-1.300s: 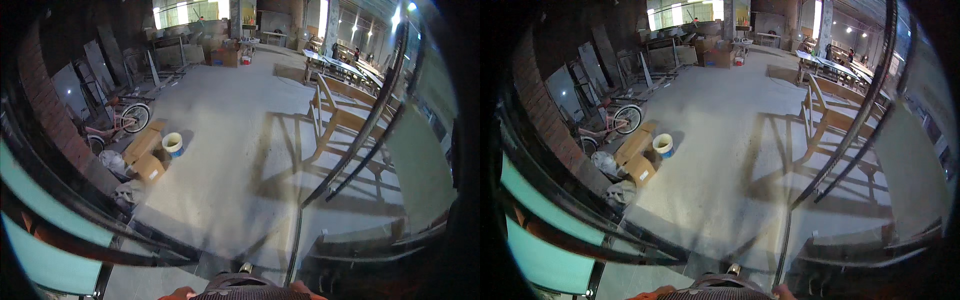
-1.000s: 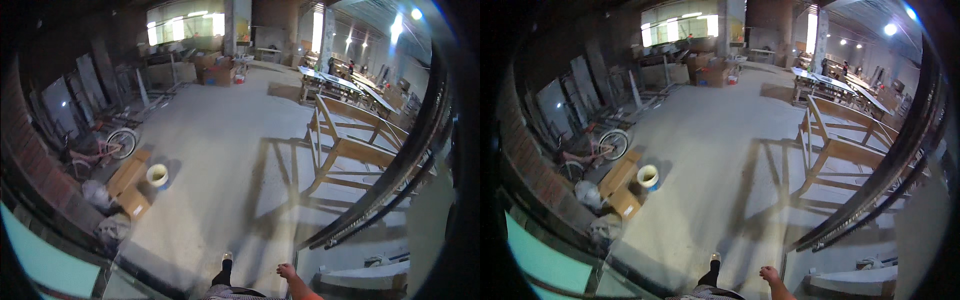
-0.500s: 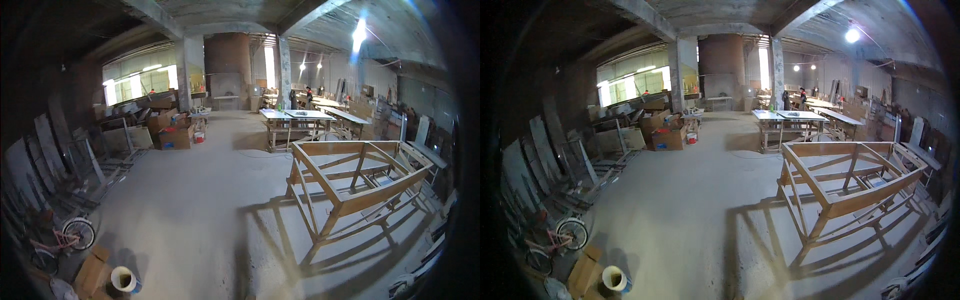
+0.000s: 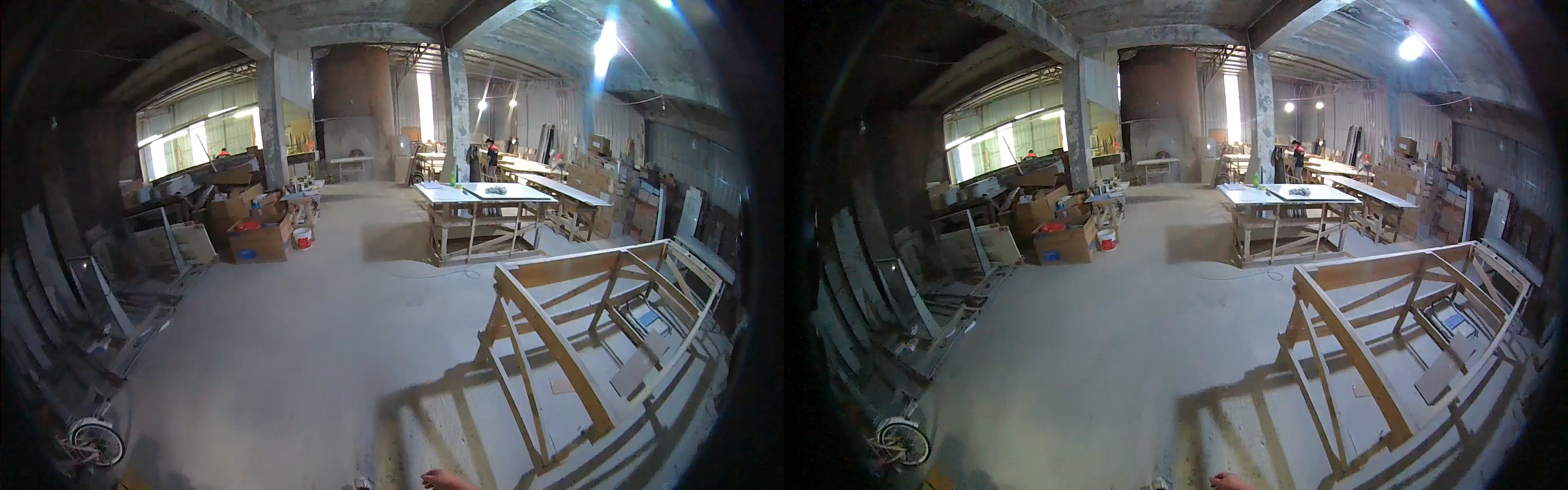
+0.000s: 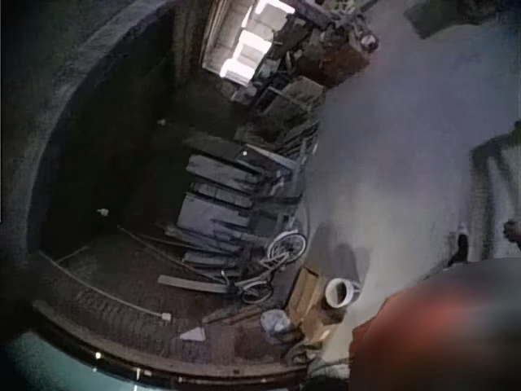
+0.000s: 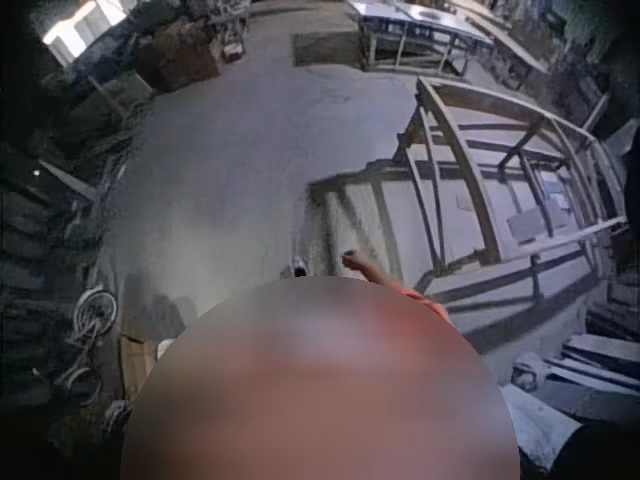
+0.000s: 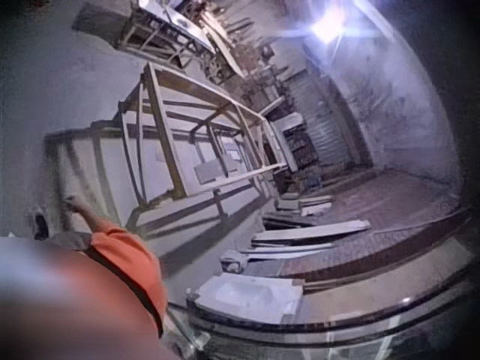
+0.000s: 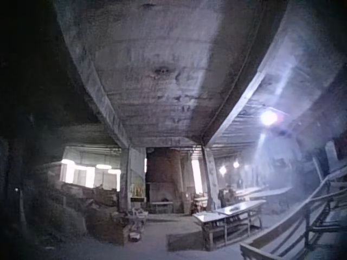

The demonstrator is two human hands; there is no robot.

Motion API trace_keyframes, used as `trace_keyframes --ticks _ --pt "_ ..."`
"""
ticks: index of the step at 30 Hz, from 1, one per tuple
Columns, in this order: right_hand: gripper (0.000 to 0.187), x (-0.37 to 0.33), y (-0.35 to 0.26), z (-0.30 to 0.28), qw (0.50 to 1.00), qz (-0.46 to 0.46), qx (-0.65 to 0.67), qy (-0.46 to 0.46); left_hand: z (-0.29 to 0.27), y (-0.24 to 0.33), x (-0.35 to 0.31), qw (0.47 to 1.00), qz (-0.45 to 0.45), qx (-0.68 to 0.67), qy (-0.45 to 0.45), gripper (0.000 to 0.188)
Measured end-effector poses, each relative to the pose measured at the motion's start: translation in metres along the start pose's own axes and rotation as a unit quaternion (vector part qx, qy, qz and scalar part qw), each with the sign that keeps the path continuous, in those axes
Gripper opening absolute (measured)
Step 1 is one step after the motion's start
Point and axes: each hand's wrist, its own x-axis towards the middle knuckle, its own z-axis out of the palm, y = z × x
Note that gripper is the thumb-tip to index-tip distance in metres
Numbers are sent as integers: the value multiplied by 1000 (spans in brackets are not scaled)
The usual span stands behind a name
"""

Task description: The person retrieves a spray can from a red bag, walks to a workbench, and sprays the interior of a black cabinet with a cloth in hand. The person wipes the sprayed surface and continues to apply spray to different sections of the cabinet interior.

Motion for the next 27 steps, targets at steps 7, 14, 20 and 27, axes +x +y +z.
trace_keyframes --ticks 7,14,20,27 --pt "24 119 -73 -42 974 162 -120 108 -116 135 164 1000 -7 17 -17 37" --pt "29 160 -133 -72 903 361 -149 180 -226 312 337 997 33 56 -35 38" --pt "34 307 -203 -134 886 396 -143 191 -291 473 488 995 59 71 -35 38" --pt "42 618 -354 -242 888 311 -320 113 -376 596 581 998 13 51 -30 39"
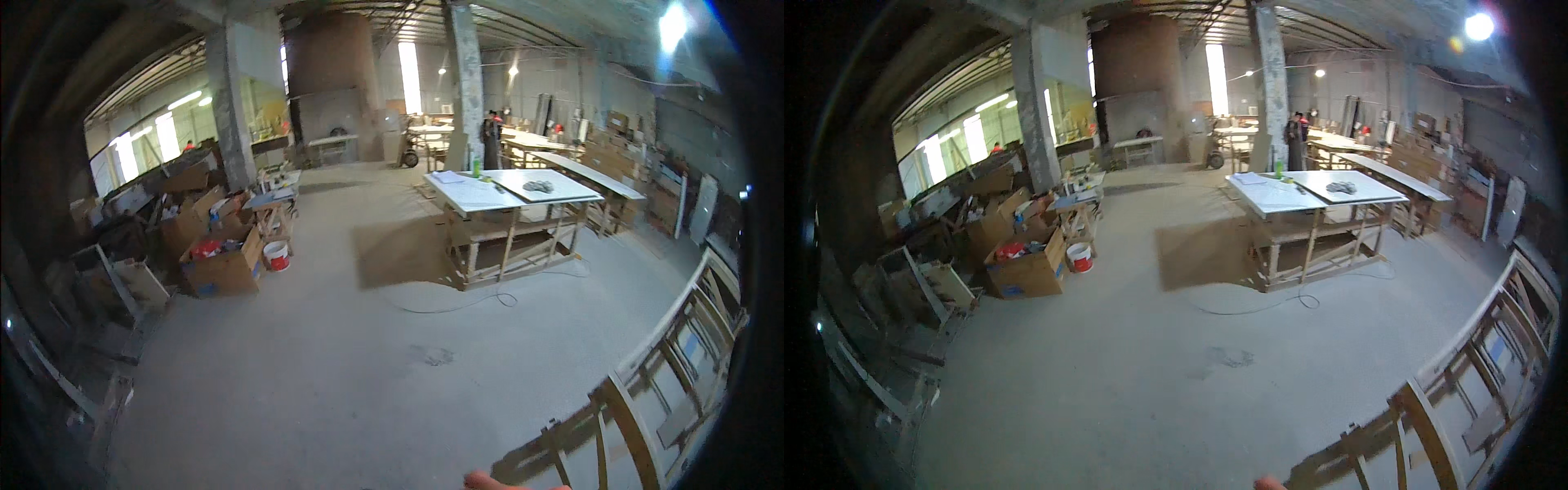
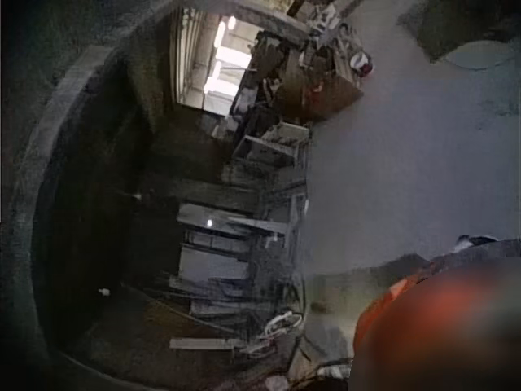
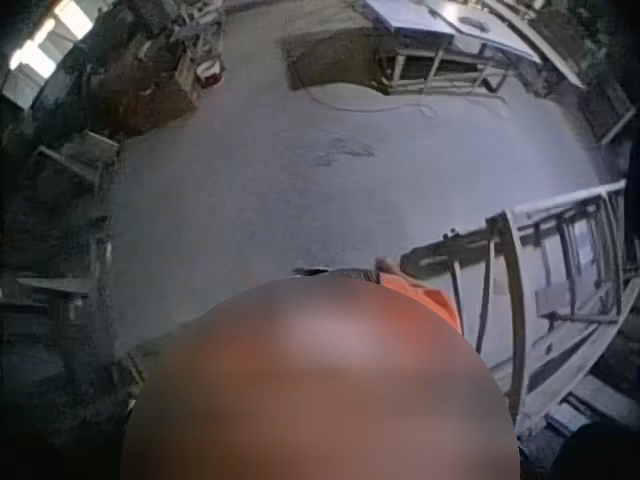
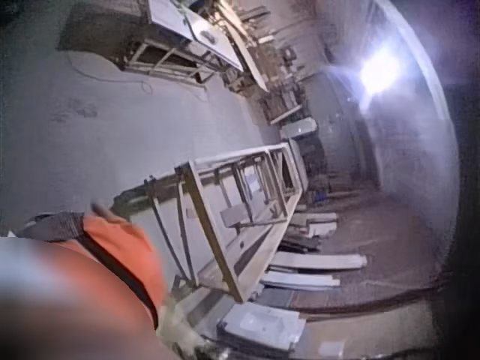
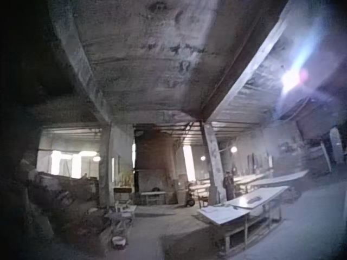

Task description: The person retrieves a spray can from a red bag, walks to a workbench, and sprays the interior of a black cabinet with a cloth in hand. The person wipes the sprayed surface and continues to apply spray to different sections of the cabinet interior.

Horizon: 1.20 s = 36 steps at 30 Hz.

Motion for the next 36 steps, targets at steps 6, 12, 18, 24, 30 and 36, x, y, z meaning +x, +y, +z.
trace_keyframes --ticks 6,12,18,24,30,36 --pt "38 139 -274 -130 972 -177 144 58 -63 57 91 999 -35 -32 -3 40" --pt "35 203 -339 -194 987 -26 154 21 -175 159 216 998 -61 -22 -14 41" --pt "30 244 -321 -248 982 100 161 -9 -296 311 367 1000 -1 11 -22 41" --pt "24 339 -401 -341 973 98 208 -8 -383 472 544 997 78 18 6 40" --pt "19 488 -541 -512 974 29 225 13 -433 584 618 999 4 -24 24 37" --pt "14 673 -676 -678 953 -100 284 31 -457 630 657 993 -104 -60 17 35"
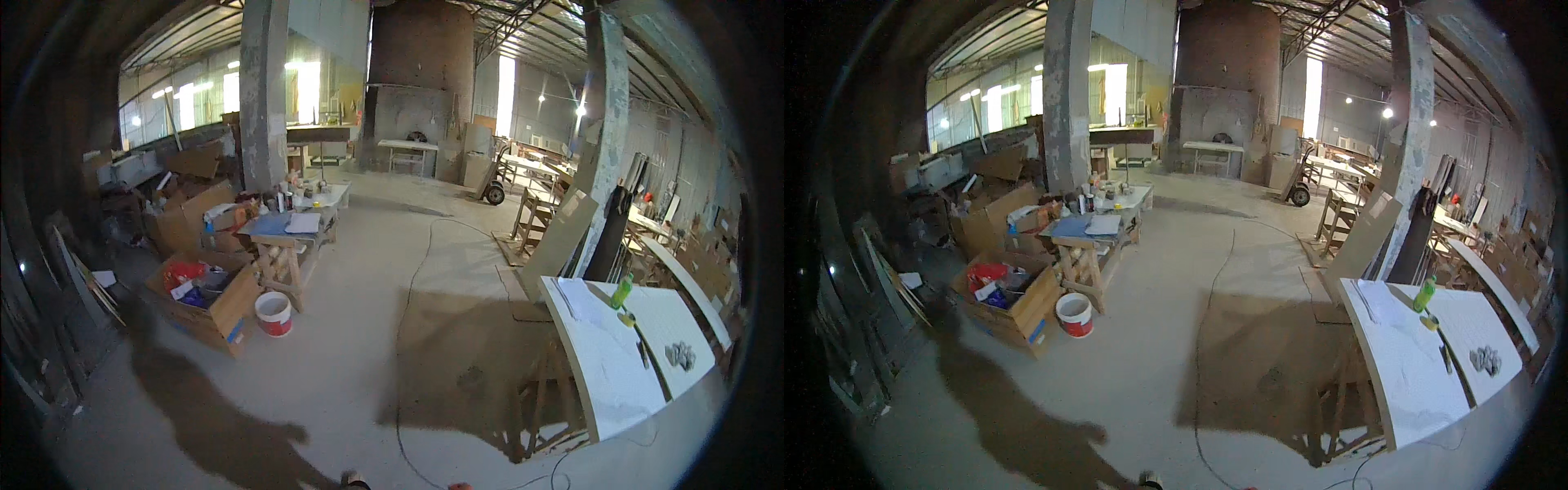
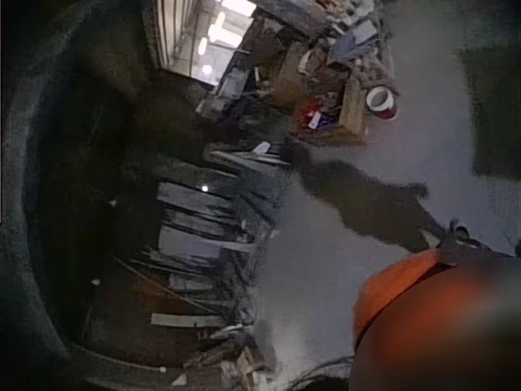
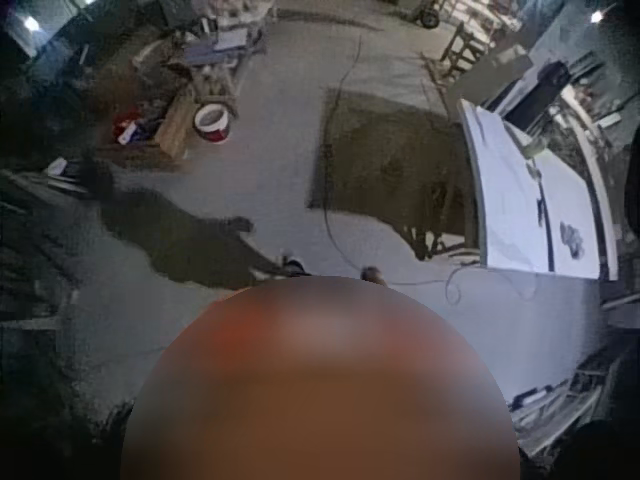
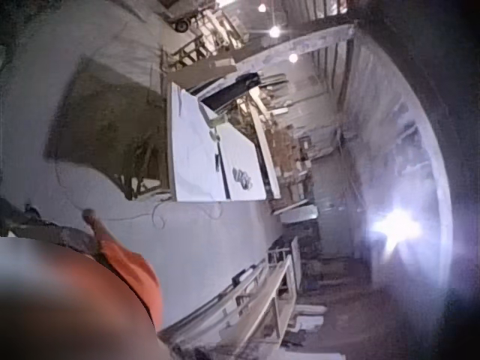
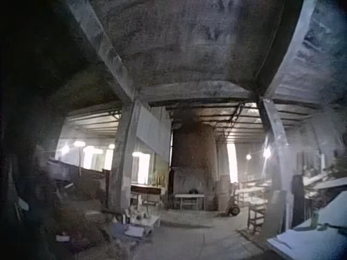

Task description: The person retrieves a spray can from a red bag, walks to a workbench, and sprays the interior of a black cabinet with a cloth in hand. The person wipes the sprayed surface and continues to apply spray to different sections of the cabinet interior.

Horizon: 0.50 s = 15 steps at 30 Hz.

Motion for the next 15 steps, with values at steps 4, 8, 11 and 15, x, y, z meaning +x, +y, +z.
trace_keyframes --ticks 4,8,11,15 --pt "11 156 -63 -33 977 -127 143 -91 -24 65 52 998 -54 -22 -6 34" --pt "17 197 -134 -62 993 -11 118 -28 -67 168 127 996 -79 -28 -11 33" --pt "17 200 -198 -73 997 59 23 37 -97 263 209 998 -58 -13 2 33" --pt "16 220 -263 -87 993 95 22 70 -136 456 362 993 79 -17 86 33"
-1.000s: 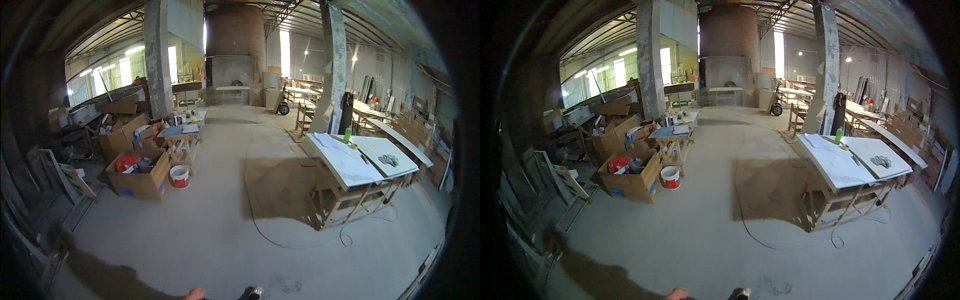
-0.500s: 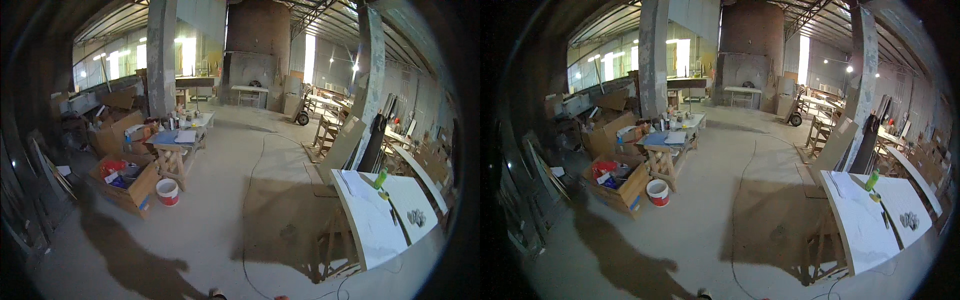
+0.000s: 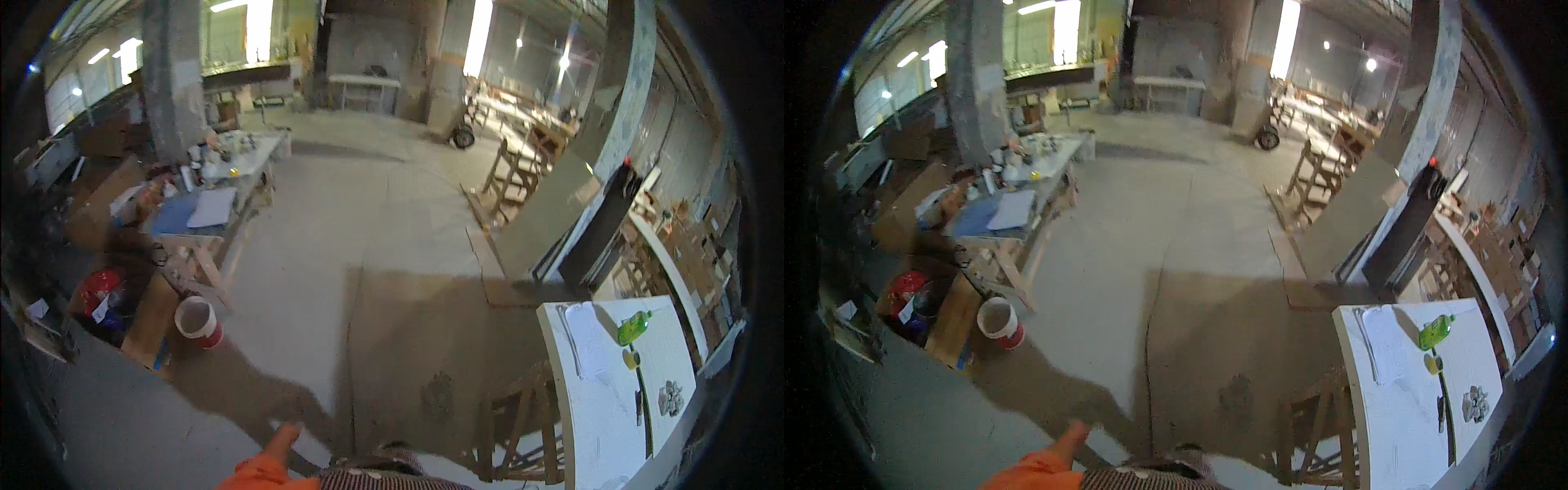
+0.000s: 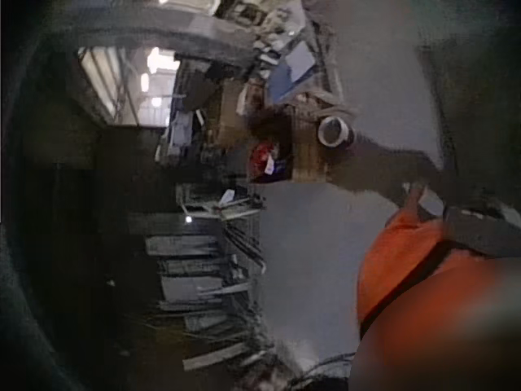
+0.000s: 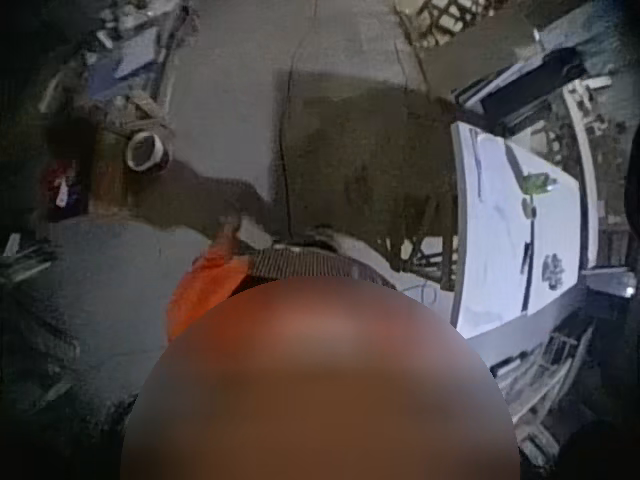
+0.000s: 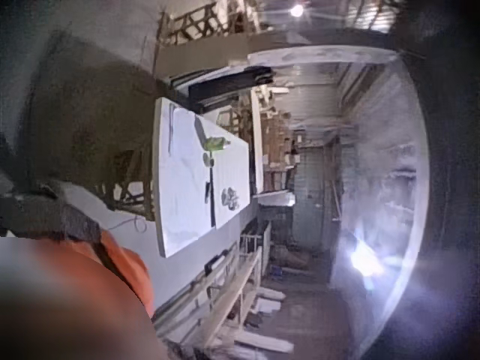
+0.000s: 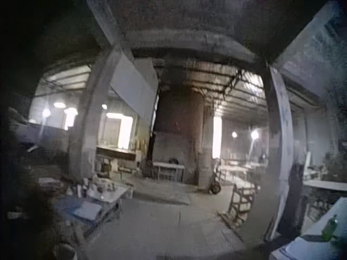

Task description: The person retrieves a spray can from a red bag, walks to a workbench, and sprays the interior of a black cabinet with a cloth in hand. The person wipes the sprayed surface and continues to apply spray to different sections of the cabinet interior.

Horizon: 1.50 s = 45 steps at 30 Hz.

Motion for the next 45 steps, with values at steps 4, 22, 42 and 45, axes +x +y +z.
trace_keyframes --ticks 4,22,42,45 --pt "17 51 -48 -8 999 48 -19 12 4 193 114 968 225 -110 33 39" --pt "19 437 -658 -147 988 -120 9 100 -78 429 254 956 -266 22 -125 26" --pt "26 780 -944 -219 993 114 -39 20 -121 1225 789 972 190 112 -83 22" --pt "26 861 -1037 -260 994 105 -40 16 -121 1227 815 978 63 169 -108 22"
